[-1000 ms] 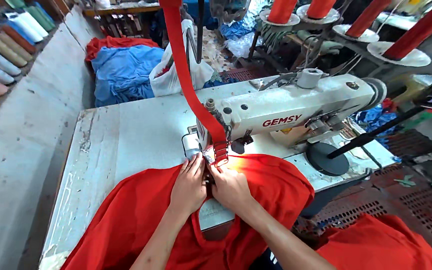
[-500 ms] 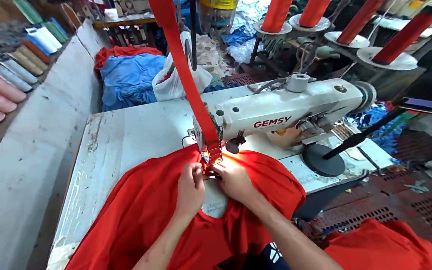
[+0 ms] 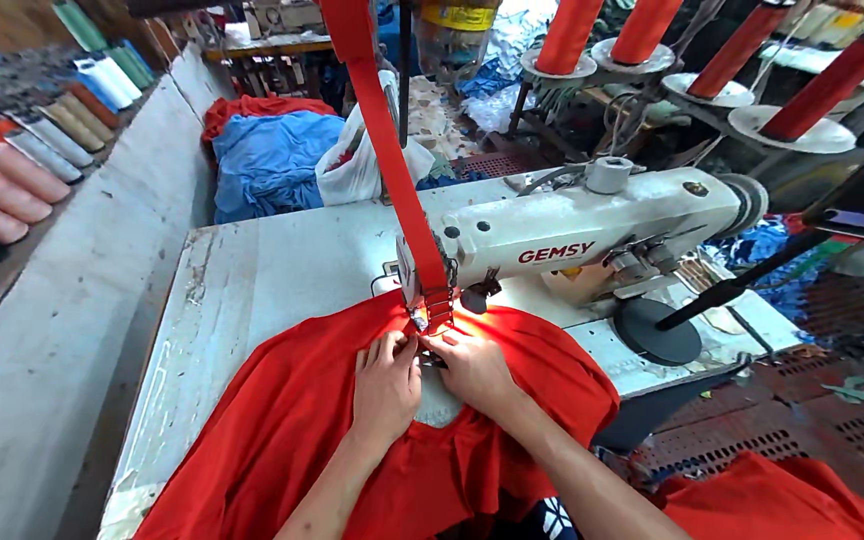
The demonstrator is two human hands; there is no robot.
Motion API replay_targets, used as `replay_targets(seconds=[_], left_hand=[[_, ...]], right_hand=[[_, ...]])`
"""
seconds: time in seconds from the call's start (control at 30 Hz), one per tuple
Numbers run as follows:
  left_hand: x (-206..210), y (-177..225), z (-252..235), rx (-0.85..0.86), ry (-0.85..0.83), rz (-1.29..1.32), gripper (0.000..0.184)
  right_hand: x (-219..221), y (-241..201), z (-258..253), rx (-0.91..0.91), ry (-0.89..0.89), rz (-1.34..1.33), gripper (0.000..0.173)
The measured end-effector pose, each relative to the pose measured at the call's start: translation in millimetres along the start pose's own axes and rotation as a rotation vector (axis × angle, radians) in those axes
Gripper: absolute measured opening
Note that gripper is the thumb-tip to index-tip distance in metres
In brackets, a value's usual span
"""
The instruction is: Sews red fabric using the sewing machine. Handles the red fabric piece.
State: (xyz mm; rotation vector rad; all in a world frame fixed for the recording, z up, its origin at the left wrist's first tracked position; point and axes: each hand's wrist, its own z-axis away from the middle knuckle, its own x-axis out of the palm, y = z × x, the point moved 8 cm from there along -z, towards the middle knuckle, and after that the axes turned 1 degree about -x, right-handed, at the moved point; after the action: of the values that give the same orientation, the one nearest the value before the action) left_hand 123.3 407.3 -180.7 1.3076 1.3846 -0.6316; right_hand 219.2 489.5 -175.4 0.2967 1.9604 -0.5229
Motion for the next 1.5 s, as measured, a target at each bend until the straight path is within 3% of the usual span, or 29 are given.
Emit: replay_targets(seconds=[0.07, 0.13, 0.27, 0.4, 0.5, 0.57, 0.63, 0.73, 0.83, 0.93, 1.03, 1.13, 1.3, 1.5], left_hand=[[-1.4, -1.0, -11.2, -0.023, 0.014, -0.032, 0.033], [-1.9, -4.7, -24.4, -0.043, 0.024, -0.014, 0.034], [5.0, -17.5, -44.9, -0.092, -0.099, 0.011, 0.038], [4.7, -12.5, -27.3, -0.018, -0.094, -0.056, 0.046], [2.4, -3.2, -2.8, -0.006, -0.118, -0.050, 0.038], [1.3, -0.6, 3.9, 0.002, -0.129, -0.027, 0.038], [0.0, 0.4, 5.0, 0.007, -0.122, -0.018, 0.039], [-0.3, 0.6, 5.0, 0.003, -0.104, -0.022, 0.038], [1.7, 2.2, 3.5, 0.014, -0.104, -0.040, 0.036], [0.2, 2.3, 5.7, 0.044, -0.100, -0.048, 0.031], [0.7, 2.2, 5.7, 0.098, -0.064, -0.016, 0.034], [-0.5, 4.9, 4.2, 0.178, 0.044, 0.012, 0.032], [-5.7, 4.6, -4.3, 0.196, 0.070, 0.052, 0.031], [-12.4, 8.4, -17.8, 0.165, 0.163, -0.009, 0.026]], right_hand=[[1.5, -1.3, -9.4, 0.097, -0.079, -0.050, 0.026], [4.7, -1.9, -17.6, 0.231, -0.275, -0.147, 0.030], [6.8, -4.6, -16.8, 0.347, -0.392, -0.155, 0.035], [9.0, -5.6, -6.6, 0.158, -0.110, 0.044, 0.031], [5.2, 3.3, -8.0, -0.043, 0.045, 0.015, 0.026], [3.7, 15.2, -16.1, -0.123, 0.021, -0.062, 0.024], [4.7, 25.3, -25.6, -0.133, -0.111, -0.110, 0.028], [-1.8, 26.6, -28.5, -0.019, -0.202, -0.106, 0.030], [-19.5, 2.9, -11.5, 0.249, -0.331, -0.104, 0.028], [-16.7, -33.3, 19.9, 0.448, -0.373, -0.330, 0.044], [-5.1, -35.5, 27.8, 0.526, -0.349, -0.218, 0.058], [-0.8, -22.7, 20.7, 0.461, -0.268, -0.091, 0.051], [2.1, -12.5, 12.4, 0.157, -0.086, -0.044, 0.040], [4.2, 4.3, -8.8, -0.035, -0.141, -0.068, 0.024]])
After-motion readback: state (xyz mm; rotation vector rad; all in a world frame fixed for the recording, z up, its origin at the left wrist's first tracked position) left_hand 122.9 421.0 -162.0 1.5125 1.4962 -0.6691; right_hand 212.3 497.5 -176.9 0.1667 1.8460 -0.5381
